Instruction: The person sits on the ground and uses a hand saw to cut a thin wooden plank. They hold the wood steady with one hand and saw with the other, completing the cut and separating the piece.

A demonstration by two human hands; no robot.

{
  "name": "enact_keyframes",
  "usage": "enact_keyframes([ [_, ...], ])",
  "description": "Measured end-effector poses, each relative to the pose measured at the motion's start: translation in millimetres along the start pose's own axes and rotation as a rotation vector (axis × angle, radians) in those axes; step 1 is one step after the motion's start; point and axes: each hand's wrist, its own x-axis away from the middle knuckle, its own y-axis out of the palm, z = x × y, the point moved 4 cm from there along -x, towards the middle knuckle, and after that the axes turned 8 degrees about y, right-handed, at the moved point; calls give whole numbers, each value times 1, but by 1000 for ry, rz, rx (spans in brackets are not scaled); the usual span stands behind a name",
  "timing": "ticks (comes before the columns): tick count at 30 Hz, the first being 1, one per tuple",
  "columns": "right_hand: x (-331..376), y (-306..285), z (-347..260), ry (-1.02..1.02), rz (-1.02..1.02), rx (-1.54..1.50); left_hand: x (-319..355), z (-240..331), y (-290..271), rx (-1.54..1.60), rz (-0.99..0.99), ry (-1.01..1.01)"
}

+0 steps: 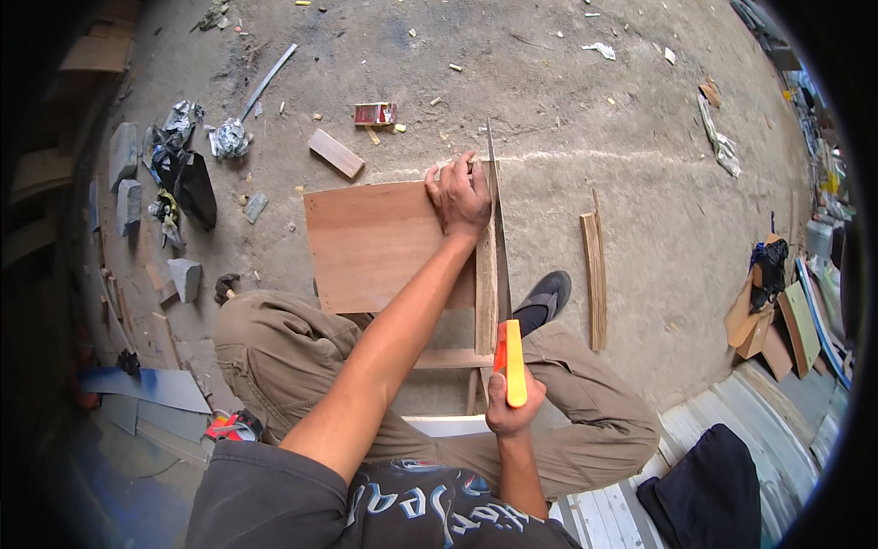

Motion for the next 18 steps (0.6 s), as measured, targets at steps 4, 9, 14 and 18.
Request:
enact_keyframes([
  [4,1,-6,-4,83,30,-13,0,3,1,38,7,19],
  [9,-24,5,-23,77,3,38,-3,4,0,28,-19,0],
  [14,1,0,-22,82,19,11,-1,1,1,20,44,41],
  [18,-21,15,-28,132,-24,45,-1,-1,5,22,48,65],
])
